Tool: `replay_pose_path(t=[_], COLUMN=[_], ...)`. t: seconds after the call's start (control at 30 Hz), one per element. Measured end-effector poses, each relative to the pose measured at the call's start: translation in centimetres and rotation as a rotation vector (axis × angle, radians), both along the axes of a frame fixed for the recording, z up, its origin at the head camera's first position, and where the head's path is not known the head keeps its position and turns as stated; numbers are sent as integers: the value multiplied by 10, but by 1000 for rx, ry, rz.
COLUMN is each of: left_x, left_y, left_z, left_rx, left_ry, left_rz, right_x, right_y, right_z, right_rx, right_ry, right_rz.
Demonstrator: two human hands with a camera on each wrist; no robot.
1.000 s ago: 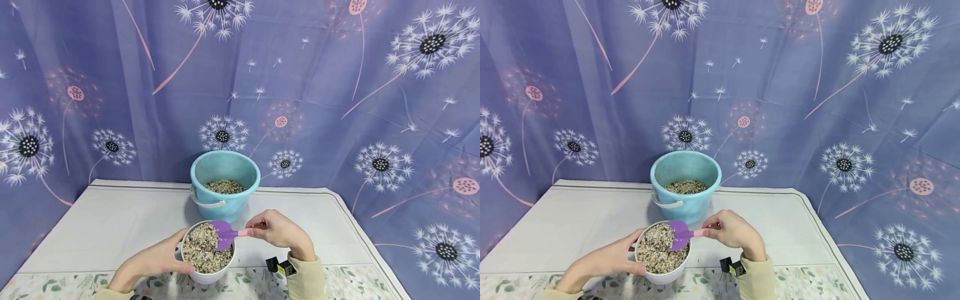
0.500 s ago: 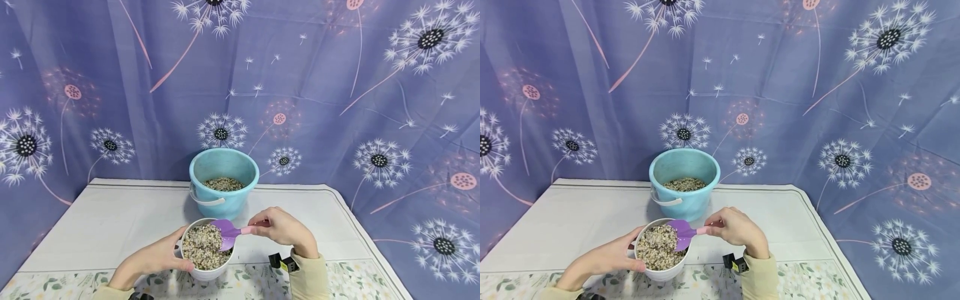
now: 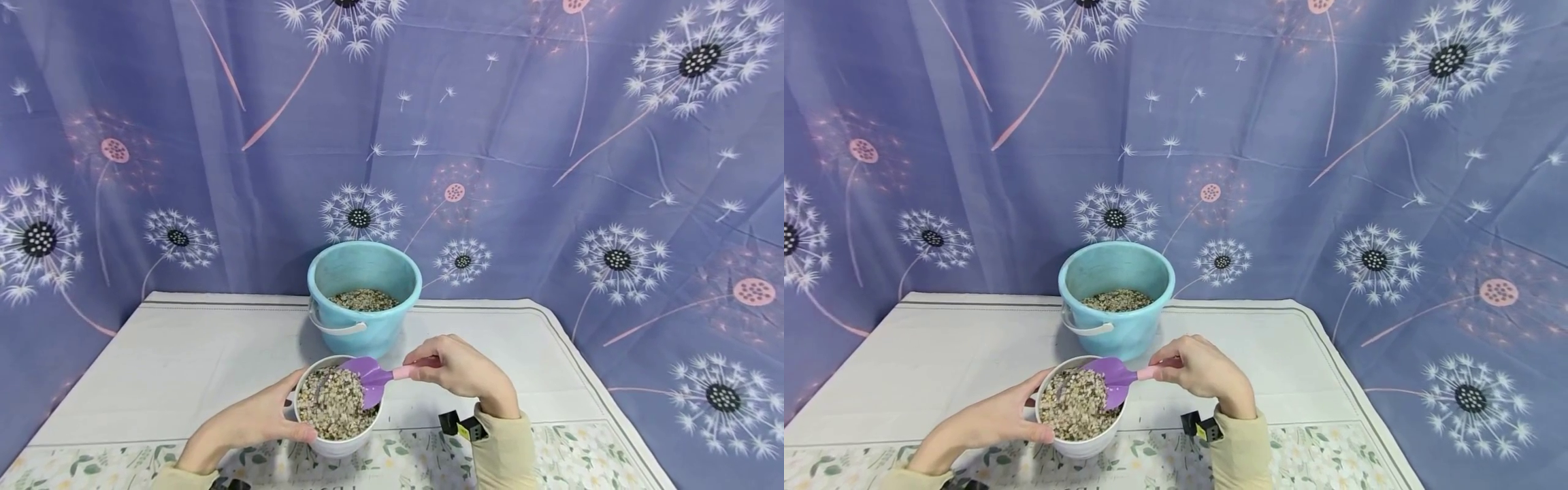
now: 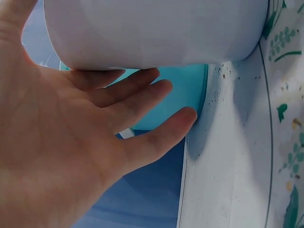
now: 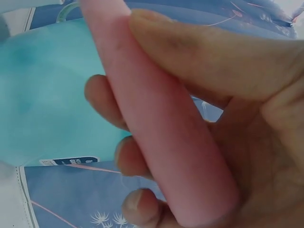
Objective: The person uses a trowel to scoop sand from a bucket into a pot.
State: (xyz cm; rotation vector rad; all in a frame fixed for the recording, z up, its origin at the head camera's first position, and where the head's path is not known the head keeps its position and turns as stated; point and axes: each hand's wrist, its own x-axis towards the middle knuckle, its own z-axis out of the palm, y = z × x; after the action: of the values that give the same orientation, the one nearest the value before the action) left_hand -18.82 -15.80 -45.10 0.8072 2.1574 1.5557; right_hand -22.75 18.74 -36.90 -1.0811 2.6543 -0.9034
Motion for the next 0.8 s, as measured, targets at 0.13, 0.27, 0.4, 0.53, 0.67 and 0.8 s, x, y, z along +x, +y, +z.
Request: replay_pose_path(t=[0.13,0.27,0.4,0.53,0.67,0.8], left_x=[0,0,1,1,1,1], left_y=[0,0,-1,-2,-3,-3], left_z=[-2,-3,-3,-3,-2,-2], left_rx=[-8,-9,-6,-6,-15,-31], left_ry=[-11,9,14,14,14,22], left_rz=[7,13,22,22,15,20], right_x=[-2,-3,-4,-5,-5,-6], right_y=[0,1,2,2,4,6], right_z=[-1,-3,-2,-2,-5,-6], right_rx=[2,9,6,-2,-20,-30], right_ry=[20,29,56,79,105,142], right_rz=[7,6,8,4,-34,-63])
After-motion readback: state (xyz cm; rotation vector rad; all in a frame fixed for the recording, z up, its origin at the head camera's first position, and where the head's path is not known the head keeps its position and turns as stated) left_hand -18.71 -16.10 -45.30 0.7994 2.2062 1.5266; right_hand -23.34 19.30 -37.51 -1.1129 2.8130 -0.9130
